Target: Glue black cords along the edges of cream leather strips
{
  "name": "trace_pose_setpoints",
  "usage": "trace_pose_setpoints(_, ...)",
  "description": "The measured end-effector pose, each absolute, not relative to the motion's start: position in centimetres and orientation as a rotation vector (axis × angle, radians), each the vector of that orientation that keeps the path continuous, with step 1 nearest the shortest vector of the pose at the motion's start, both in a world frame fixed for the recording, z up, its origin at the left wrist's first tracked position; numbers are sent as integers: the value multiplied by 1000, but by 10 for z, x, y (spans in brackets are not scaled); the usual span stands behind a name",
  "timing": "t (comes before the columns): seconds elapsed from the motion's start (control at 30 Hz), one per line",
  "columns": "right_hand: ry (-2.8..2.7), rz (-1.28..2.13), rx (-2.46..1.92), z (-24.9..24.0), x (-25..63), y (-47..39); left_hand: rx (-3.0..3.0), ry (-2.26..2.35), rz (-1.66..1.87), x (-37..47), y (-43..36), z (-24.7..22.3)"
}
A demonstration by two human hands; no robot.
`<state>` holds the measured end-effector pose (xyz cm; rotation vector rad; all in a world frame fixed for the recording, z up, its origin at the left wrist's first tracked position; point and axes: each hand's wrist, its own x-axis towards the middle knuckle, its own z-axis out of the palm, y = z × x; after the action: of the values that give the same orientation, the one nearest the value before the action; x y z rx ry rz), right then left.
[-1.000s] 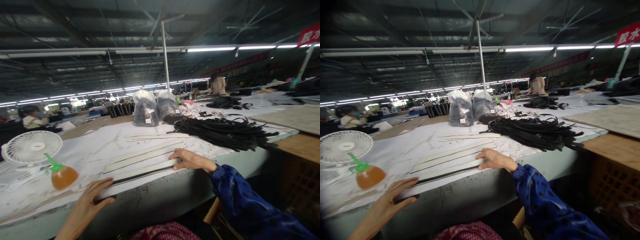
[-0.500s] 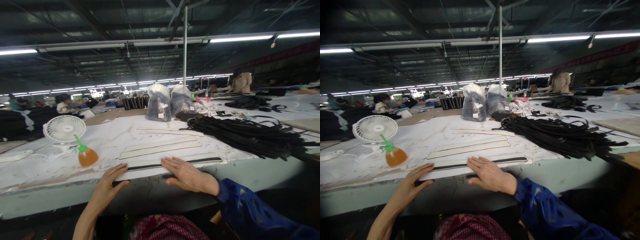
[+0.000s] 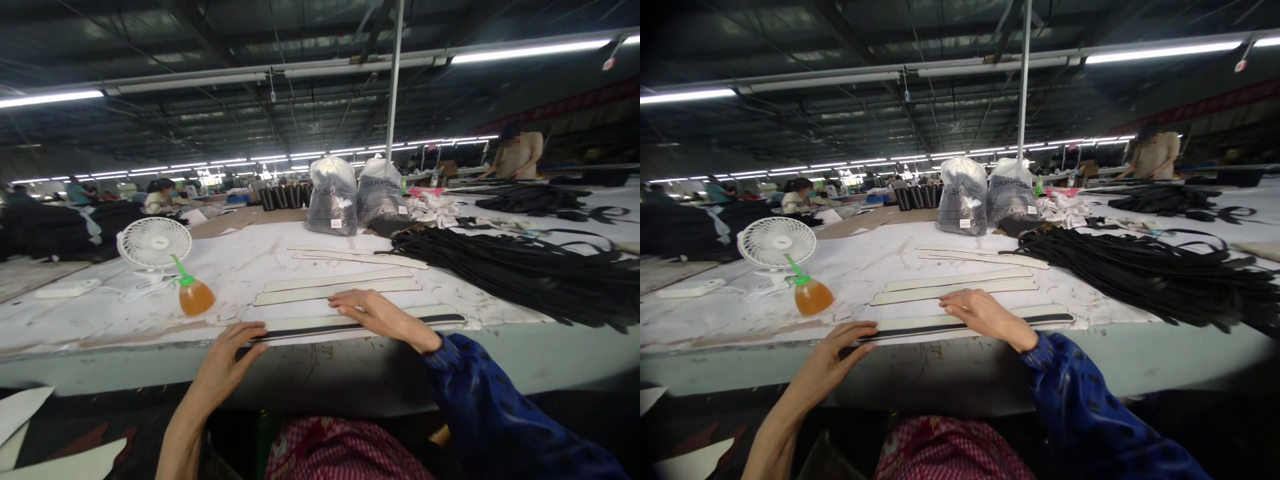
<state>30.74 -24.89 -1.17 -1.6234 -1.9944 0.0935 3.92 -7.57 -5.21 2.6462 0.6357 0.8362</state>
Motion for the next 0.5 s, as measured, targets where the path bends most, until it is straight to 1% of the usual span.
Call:
trace_pose_setpoints(0.17,-2234,33,-1610,-24,278,-246,2616,615,875,37,-72,-58)
trace_pose_setpoints(0.3,-2025,197,-1612,-13,288,-245,2622,577,885,35,-69,-63)
trace_pose_setpoints(0.4,-1869,94,-1718,-4,311,-250,2632,557,919,32,-67,-68)
trace_pose_setpoints(0.5,-2057,2,-1824,-8,324,-263,2638,526,1017,30,-69,-71)
